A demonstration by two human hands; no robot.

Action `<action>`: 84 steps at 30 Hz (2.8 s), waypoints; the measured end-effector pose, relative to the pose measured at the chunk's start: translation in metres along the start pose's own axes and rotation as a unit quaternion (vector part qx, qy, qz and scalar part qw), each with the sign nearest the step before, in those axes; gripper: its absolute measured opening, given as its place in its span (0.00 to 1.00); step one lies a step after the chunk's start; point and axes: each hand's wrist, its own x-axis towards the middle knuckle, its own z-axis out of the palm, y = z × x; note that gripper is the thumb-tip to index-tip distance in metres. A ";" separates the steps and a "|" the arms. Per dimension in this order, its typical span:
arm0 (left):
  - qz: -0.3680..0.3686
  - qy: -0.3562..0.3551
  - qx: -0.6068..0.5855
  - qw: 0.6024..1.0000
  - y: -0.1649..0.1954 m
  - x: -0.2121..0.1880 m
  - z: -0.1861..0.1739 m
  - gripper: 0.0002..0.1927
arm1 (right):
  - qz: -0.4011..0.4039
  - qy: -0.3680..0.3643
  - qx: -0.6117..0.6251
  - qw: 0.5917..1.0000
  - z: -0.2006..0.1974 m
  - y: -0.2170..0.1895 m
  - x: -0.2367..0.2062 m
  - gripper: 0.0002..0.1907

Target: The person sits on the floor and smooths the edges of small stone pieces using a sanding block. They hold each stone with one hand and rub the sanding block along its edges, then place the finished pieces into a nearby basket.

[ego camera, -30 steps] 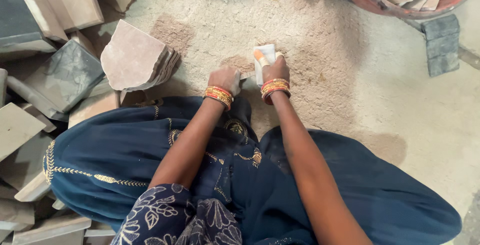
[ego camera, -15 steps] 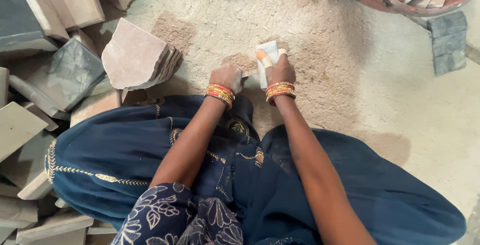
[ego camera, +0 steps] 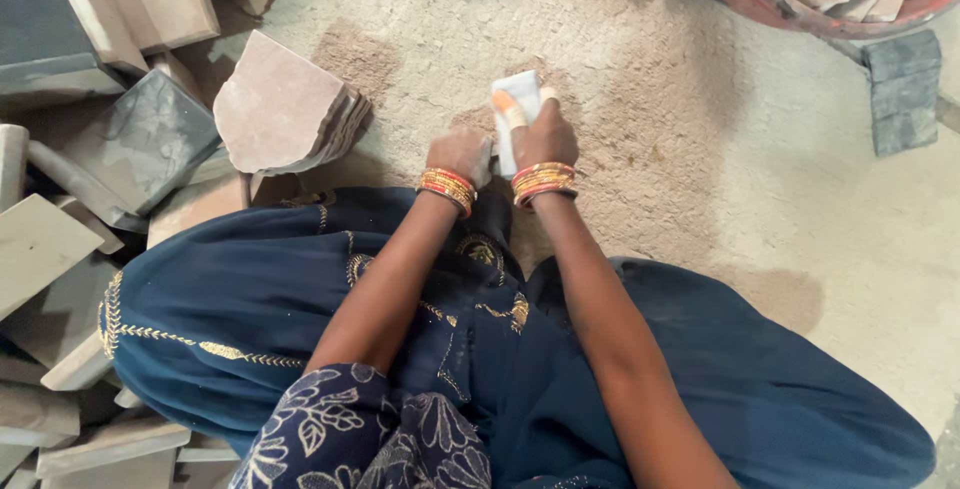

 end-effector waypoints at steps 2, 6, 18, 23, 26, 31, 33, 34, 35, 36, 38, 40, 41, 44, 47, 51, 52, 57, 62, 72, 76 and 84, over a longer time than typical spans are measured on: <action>-0.005 0.003 -0.003 1.000 0.001 0.000 0.001 0.05 | 0.018 0.010 0.019 1.000 -0.002 0.007 0.007 0.19; 0.007 0.013 -0.010 1.000 0.001 0.004 0.001 0.05 | 0.019 0.009 0.007 1.000 -0.005 0.032 -0.020 0.17; 0.012 0.019 0.002 1.000 0.003 -0.001 -0.003 0.06 | -0.038 -0.005 -0.116 0.993 0.000 0.030 0.016 0.13; 0.005 -0.008 0.007 1.000 0.000 0.003 -0.003 0.07 | 0.000 -0.061 -0.074 0.995 0.001 0.065 -0.027 0.12; 0.009 0.009 0.006 1.000 -0.001 0.002 -0.003 0.08 | 0.035 -0.006 0.102 0.994 -0.020 0.082 -0.030 0.27; -0.010 -0.029 0.007 1.000 -0.001 -0.001 -0.009 0.09 | 0.089 -0.031 0.184 0.978 -0.027 0.070 -0.023 0.29; -0.009 -0.033 0.004 0.999 -0.001 0.000 -0.013 0.08 | 0.064 -0.029 0.201 0.977 -0.017 0.063 -0.024 0.29; -0.001 -0.029 0.001 1.000 -0.002 0.000 -0.015 0.08 | 0.025 -0.009 0.197 0.980 -0.013 0.062 -0.026 0.28; 0.005 -0.027 -0.002 1.000 -0.002 -0.001 -0.016 0.08 | -0.013 0.010 0.192 0.981 -0.009 0.062 -0.027 0.28; 0.003 -0.024 0.005 1.000 -0.002 -0.002 -0.016 0.08 | -0.007 -0.001 0.172 0.985 -0.006 0.062 -0.027 0.28; 0.001 -0.020 0.018 1.000 -0.002 -0.004 -0.015 0.07 | 0.006 -0.023 0.132 0.991 -0.003 0.064 -0.021 0.27; 0.006 -0.012 0.016 1.000 -0.002 -0.006 -0.014 0.07 | -0.010 -0.045 0.065 0.997 -0.003 0.062 -0.011 0.26; 0.009 -0.007 0.015 1.000 -0.002 -0.007 -0.014 0.08 | -0.018 -0.056 0.031 0.998 -0.003 0.059 -0.003 0.26; 0.005 0.000 0.024 1.000 -0.003 -0.007 -0.013 0.07 | -0.029 -0.095 -0.070 0.993 -0.001 0.041 0.022 0.15; -0.005 -0.010 0.030 0.999 -0.004 -0.004 -0.013 0.09 | -0.111 -0.031 -0.046 0.992 0.003 0.035 0.033 0.23; 0.003 -0.014 0.020 1.000 -0.005 -0.002 -0.012 0.10 | 0.003 -0.110 -0.036 0.993 0.014 0.053 0.011 0.13; 0.001 -0.016 0.018 1.000 -0.006 -0.001 -0.012 0.10 | -0.008 -0.084 -0.025 0.996 0.019 0.063 -0.001 0.14; -0.004 -0.019 0.022 1.000 -0.009 0.003 -0.010 0.11 | -0.055 -0.033 0.023 0.998 0.013 0.111 -0.034 0.24; -0.017 -0.023 0.004 1.000 -0.008 0.003 -0.010 0.10 | -0.005 0.018 0.148 0.989 -0.006 0.120 -0.024 0.27; 0.005 -0.013 0.026 1.000 -0.006 0.000 -0.005 0.10 | -0.002 -0.066 0.063 0.996 0.003 0.080 -0.012 0.21; 0.003 -0.013 0.020 1.000 -0.004 0.000 -0.008 0.09 | -0.005 -0.123 -0.025 0.992 -0.004 0.055 0.023 0.18; -0.001 -0.028 0.017 0.999 -0.003 -0.002 -0.014 0.09 | -0.001 -0.100 0.035 0.994 0.004 0.059 0.013 0.15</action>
